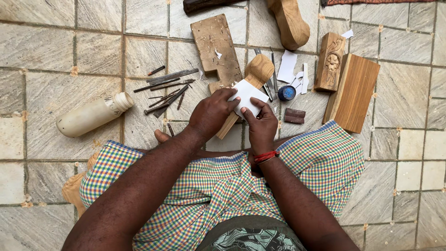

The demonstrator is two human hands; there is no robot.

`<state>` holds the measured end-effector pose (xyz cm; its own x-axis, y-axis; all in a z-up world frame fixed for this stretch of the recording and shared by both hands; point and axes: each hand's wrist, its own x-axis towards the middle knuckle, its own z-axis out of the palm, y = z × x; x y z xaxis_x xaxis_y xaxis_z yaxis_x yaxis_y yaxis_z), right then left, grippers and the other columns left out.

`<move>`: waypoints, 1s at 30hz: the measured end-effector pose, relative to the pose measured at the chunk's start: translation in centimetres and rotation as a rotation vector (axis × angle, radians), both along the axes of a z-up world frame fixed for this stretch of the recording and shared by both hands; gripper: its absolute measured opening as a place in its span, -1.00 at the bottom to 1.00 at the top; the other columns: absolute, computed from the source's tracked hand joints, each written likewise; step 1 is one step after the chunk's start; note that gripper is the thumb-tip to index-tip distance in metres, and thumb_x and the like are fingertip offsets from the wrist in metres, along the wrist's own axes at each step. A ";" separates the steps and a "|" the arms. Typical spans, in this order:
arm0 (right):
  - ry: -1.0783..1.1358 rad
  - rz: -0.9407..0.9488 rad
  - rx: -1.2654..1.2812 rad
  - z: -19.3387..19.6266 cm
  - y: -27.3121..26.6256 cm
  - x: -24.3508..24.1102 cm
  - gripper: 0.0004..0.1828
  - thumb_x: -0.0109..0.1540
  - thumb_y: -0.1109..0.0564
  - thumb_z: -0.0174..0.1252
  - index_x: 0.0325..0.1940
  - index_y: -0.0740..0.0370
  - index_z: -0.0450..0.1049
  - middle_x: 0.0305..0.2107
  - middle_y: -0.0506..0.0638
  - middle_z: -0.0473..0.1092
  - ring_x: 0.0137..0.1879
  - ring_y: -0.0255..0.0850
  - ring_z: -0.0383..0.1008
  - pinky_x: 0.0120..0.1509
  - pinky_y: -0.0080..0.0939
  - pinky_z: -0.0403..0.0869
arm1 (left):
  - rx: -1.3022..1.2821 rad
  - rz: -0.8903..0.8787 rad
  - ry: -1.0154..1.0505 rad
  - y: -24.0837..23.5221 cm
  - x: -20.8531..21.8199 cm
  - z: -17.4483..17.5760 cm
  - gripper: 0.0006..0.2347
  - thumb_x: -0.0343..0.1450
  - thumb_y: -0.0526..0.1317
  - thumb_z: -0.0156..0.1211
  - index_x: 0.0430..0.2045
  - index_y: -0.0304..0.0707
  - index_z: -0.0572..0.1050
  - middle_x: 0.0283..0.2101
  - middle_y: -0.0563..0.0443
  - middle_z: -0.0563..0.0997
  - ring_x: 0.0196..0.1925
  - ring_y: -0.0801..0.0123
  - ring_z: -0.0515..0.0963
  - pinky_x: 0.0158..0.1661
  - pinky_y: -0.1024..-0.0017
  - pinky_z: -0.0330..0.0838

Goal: The person sits on the floor and uses a chisel to carve a wooden block. They repeatedly place a paper template on the wood, trace the outline with a pencil, and then carve along the marked lines. The person handles the wooden block, paper template, pencil, and chisel throughout the process.

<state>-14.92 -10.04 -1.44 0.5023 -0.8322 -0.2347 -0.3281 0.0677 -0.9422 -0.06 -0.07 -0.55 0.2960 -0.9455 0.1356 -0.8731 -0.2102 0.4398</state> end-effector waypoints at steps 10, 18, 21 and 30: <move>0.024 -0.018 0.008 0.8 0.3 0.3 -0.57 0.21 0.20 0.38 0.17 0.26 0.54 -0.03 0.07 0.57 0.04 -0.27 0.59 0.09 -0.31 0.61 | -0.017 -0.022 -0.017 0.4 0.5 -0.5 -0.75 0.40 -0.36 0.25 -0.04 -0.16 0.61 0.18 -0.05 0.56 0.22 0.25 0.58 -0.02 0.41 0.62; 0.007 0.039 -0.034 1.2 0.3 0.2 -0.56 0.22 0.18 0.37 0.20 0.20 0.55 -0.01 0.03 0.57 0.10 -0.28 0.57 0.18 -0.29 0.57 | -0.052 -0.002 -0.013 0.7 0.6 -0.2 -0.74 0.42 -0.37 0.24 -0.01 -0.16 0.59 0.18 -0.08 0.56 0.12 0.22 0.64 -0.09 0.42 0.65; 0.028 0.059 -0.108 1.1 0.2 0.2 -0.58 0.23 0.21 0.39 0.18 0.23 0.57 -0.06 0.08 0.51 0.07 -0.25 0.54 0.18 -0.25 0.57 | -0.055 0.021 0.027 0.8 0.5 -0.2 -0.72 0.41 -0.38 0.24 0.00 -0.15 0.59 0.18 -0.10 0.56 0.08 0.20 0.66 -0.14 0.43 0.66; -0.065 0.004 0.048 0.2 -0.3 0.0 -0.59 0.24 0.23 0.36 0.17 0.31 0.55 -0.05 0.05 0.57 0.03 -0.31 0.57 0.11 -0.34 0.59 | -0.093 0.046 0.023 0.7 0.3 0.4 -0.75 0.42 -0.38 0.28 -0.02 -0.17 0.56 0.11 -0.12 0.59 0.08 0.23 0.66 -0.15 0.47 0.67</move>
<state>-14.93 -10.36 -1.27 0.5207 -0.8191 -0.2409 -0.2665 0.1122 -0.9573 0.23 0.64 -0.20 0.3424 -0.9145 0.2153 -0.8530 -0.2066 0.4792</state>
